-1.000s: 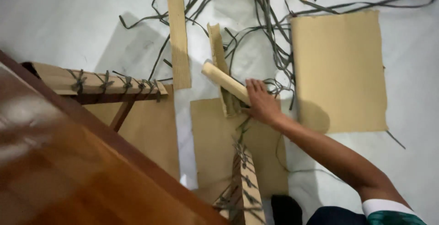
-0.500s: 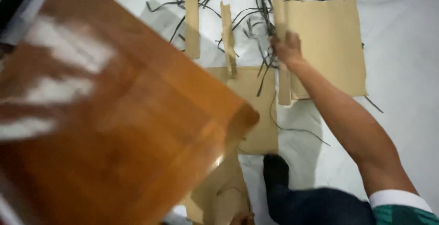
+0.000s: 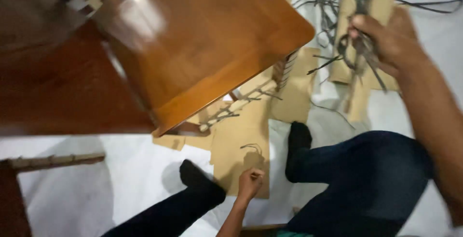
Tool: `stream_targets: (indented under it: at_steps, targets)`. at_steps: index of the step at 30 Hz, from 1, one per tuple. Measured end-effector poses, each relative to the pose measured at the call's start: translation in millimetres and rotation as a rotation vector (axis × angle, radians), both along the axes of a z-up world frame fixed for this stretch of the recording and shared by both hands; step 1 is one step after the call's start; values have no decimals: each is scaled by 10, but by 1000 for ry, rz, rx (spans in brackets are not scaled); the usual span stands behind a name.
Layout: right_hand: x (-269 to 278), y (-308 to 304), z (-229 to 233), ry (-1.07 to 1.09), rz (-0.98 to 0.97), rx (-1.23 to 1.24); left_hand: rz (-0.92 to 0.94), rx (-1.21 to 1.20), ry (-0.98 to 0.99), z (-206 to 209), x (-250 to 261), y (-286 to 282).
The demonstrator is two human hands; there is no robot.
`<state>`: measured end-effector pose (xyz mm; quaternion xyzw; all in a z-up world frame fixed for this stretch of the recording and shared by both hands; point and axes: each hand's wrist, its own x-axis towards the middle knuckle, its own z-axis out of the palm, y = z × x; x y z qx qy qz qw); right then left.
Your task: Wrapping furniture legs with cardboard and string to protect them during transport.
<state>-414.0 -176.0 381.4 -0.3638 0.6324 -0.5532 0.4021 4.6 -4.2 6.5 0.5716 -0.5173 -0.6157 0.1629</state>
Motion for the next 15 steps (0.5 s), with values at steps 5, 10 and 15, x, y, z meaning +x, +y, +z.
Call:
stream_targets:
  at_steps: [5,10,15]
  targets:
    - [592,519,67,478,134,249,21,-104,-93,-440,-223,-155]
    - [1940,857,-319,86,300,288,1,-177,-220,-642,-397,-376]
    - [3035,1059,-2254,224,51,263,8,-56,-341,-907,547,-811]
